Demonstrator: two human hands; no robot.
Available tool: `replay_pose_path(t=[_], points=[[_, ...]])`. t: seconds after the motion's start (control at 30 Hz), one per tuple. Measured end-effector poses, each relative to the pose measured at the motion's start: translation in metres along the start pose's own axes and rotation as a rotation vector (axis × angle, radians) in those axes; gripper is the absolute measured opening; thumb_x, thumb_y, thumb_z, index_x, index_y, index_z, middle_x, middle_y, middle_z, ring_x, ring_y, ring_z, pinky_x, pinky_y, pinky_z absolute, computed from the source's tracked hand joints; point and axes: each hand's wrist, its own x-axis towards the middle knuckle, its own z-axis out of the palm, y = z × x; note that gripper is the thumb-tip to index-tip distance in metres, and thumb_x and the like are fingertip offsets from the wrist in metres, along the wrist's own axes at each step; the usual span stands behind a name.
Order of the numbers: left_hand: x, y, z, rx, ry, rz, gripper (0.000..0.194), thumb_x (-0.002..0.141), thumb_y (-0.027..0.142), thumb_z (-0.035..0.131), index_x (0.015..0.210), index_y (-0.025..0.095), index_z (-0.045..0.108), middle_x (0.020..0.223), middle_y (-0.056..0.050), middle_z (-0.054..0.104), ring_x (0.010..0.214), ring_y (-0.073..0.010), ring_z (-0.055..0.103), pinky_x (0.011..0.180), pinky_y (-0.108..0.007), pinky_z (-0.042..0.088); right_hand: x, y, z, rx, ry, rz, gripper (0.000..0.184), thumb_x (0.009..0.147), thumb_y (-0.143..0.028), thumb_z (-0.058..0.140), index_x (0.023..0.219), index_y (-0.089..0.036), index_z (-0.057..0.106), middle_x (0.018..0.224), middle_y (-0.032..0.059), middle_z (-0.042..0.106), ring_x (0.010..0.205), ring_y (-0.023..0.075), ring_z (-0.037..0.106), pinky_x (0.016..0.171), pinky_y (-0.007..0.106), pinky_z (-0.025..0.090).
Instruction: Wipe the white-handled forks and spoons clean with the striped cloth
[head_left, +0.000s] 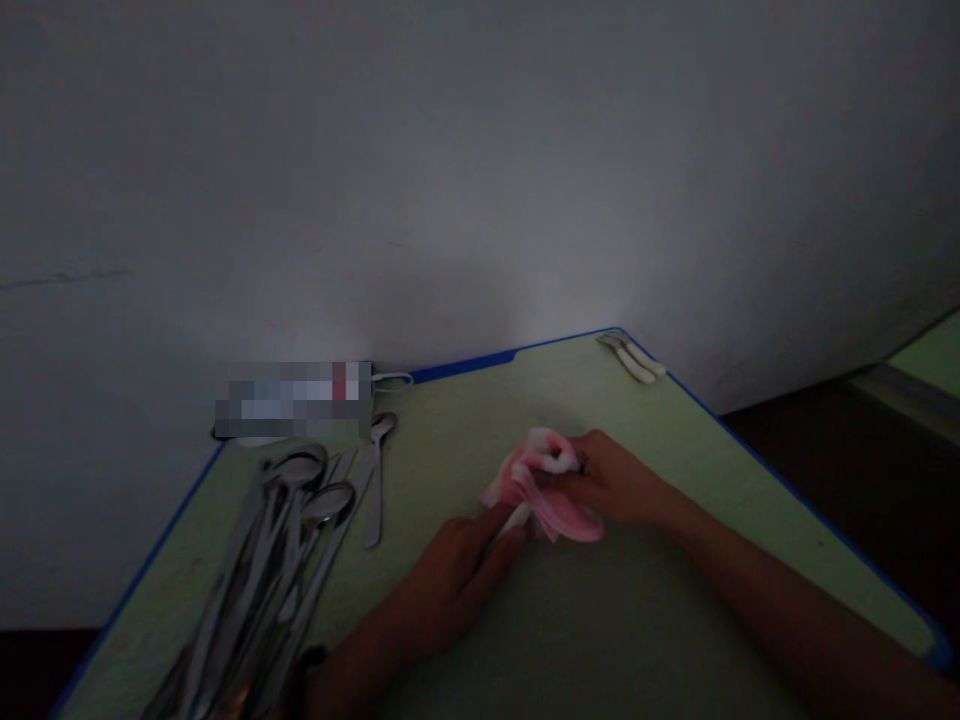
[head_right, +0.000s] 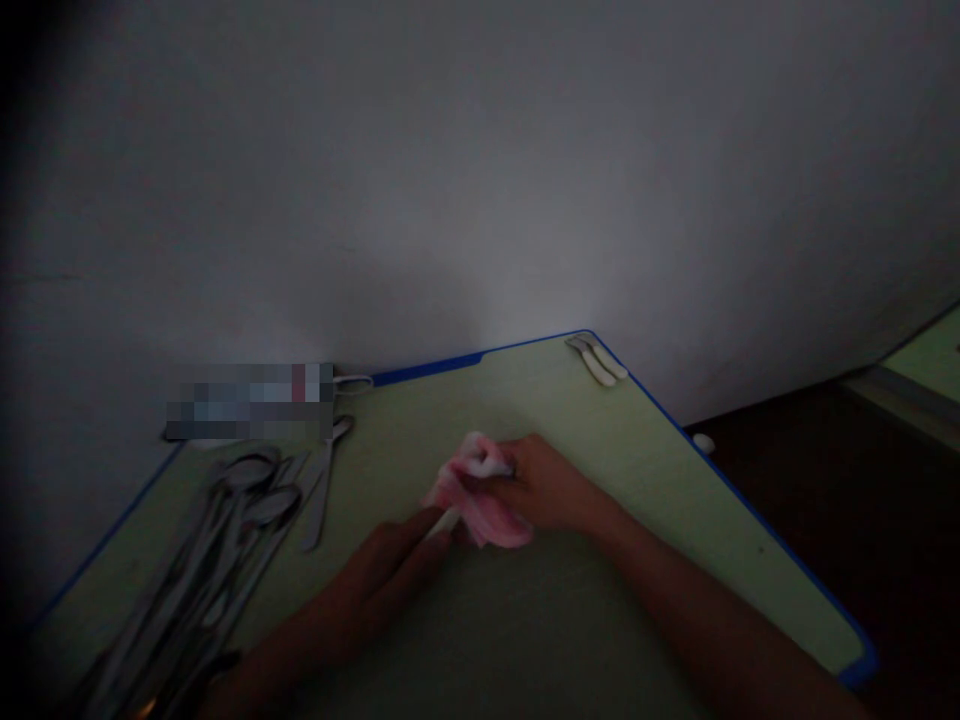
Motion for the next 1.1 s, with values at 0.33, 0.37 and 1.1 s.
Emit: replay_pose_path(t=[0.33,0.37,1.1], points=[[0.008,0.004,-0.008,-0.249,-0.061,-0.104,0.032,0.091,0.037,0.037,0.085,0.018,0.062,0.064,0.003,0.054,0.062,-0.0122,0.05,0.06,-0.021,0.037,-0.001,0.004,-0.002,-0.04,-0.039,-0.013,0.032,0.087,-0.037,0.038,0.07,-0.014,0.052,0.061,-0.0024,0.048,0.055,0.0081,0.042,0.052,0.02,0.034],[0.008,0.004,-0.008,-0.292,-0.065,-0.11,0.033,0.09,0.038,0.037,0.081,0.018,0.061,0.06,0.004,0.051,0.058,-0.0113,0.048,0.056,-0.02,0.036,-0.001,0.005,-0.004,-0.026,-0.048,-0.007,0.032,0.087,-0.037,0.038,0.07,-0.014,0.052,0.061,-0.0022,0.049,0.055,0.0082,0.042,0.053,0.02,0.034],[0.016,-0.005,-0.002,-0.249,0.176,0.061,0.027,0.089,0.032,0.043,0.096,0.019,0.065,0.087,-0.003,0.059,0.079,-0.0156,0.055,0.07,-0.022,0.041,0.003,-0.005,0.016,-0.147,0.311,-0.118,0.024,0.086,-0.036,0.043,0.085,-0.018,0.06,0.082,0.0036,0.058,0.078,0.0143,0.053,0.073,0.028,0.042]])
